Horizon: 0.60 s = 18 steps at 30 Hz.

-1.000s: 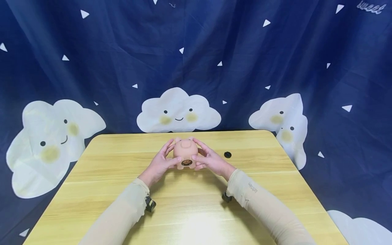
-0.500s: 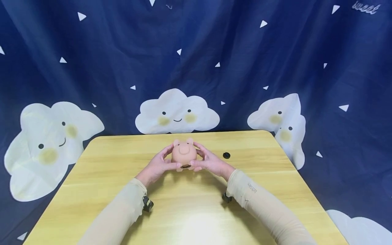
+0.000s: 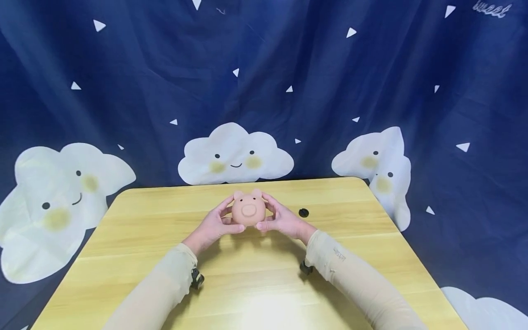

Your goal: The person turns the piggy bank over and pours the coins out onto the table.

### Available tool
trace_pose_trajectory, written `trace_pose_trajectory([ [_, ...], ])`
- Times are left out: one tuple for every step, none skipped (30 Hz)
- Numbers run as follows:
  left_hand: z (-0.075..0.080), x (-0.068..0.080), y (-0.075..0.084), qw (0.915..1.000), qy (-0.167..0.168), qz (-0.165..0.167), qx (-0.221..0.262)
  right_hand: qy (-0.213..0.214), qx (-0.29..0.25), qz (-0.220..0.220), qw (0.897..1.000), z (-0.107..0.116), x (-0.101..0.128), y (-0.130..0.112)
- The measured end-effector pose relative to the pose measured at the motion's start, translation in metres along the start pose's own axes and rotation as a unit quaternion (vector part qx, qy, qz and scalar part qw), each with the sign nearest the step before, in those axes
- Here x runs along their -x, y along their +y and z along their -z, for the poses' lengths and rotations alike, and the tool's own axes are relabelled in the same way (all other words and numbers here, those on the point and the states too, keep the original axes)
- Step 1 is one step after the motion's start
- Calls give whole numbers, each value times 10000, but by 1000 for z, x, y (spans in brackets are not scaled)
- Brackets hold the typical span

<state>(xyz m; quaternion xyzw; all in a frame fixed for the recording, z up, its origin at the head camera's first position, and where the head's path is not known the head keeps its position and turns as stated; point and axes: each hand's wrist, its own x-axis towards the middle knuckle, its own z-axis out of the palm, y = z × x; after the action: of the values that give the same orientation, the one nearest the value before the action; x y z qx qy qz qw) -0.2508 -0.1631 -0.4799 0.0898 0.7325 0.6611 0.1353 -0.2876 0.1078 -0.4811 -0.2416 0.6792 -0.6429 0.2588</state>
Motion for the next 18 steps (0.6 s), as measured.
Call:
trace_pose_trajectory([
  [0,0,0,10000,6,-40,-56,17,17,23,10000,0,0,0],
  [0,-1,-1,9999,12,-72,-75,38,45,39,10000,0,-1,0],
  [0,-1,-1,9999,8,-97,-92,57,89,67,9999,0,-1,0],
  [0,-1,-2,9999,-17,-136,-99,69,142,103,9998,0,-1,0],
  [-1,-1,-2,9998,-44,-179,-122,80,219,153,9996,0,-2,0],
  [-1,-1,-1,9997,-50,-204,-134,88,296,202,9993,-1,-2,0],
  [-1,-1,-1,9995,-64,-248,-156,94,388,257,9989,-1,-2,0],
  [-2,0,-1,9995,-68,-263,-144,102,477,317,9983,-1,-3,0],
  [-2,0,0,9994,-71,-289,-151,113,547,375,9977,-1,-3,0],
  [-2,0,0,9994,-66,-314,-139,119,583,432,9973,-1,-3,0],
  [-2,0,0,9993,-67,-346,-140,131,606,484,9969,-1,-4,1],
  [-2,1,0,9993,-70,-363,-94,140,604,526,9967,-1,-4,1],
  [-2,1,0,9992,-89,-382,-59,143,595,561,9965,-1,-4,1],
  [-2,1,0,9993,-105,-368,2,158,587,582,9965,-1,-5,2],
  [-1,1,0,9992,-130,-370,35,167,586,599,9963,-2,-5,2],
  [-1,1,0,9992,-145,-355,91,176,589,606,9963,-2,-5,2],
  [-1,1,0,9992,-156,-341,123,198,614,612,9960,-3,-5,2],
  [-1,1,0,9992,-157,-326,161,213,634,616,9959,-3,-5,2],
])
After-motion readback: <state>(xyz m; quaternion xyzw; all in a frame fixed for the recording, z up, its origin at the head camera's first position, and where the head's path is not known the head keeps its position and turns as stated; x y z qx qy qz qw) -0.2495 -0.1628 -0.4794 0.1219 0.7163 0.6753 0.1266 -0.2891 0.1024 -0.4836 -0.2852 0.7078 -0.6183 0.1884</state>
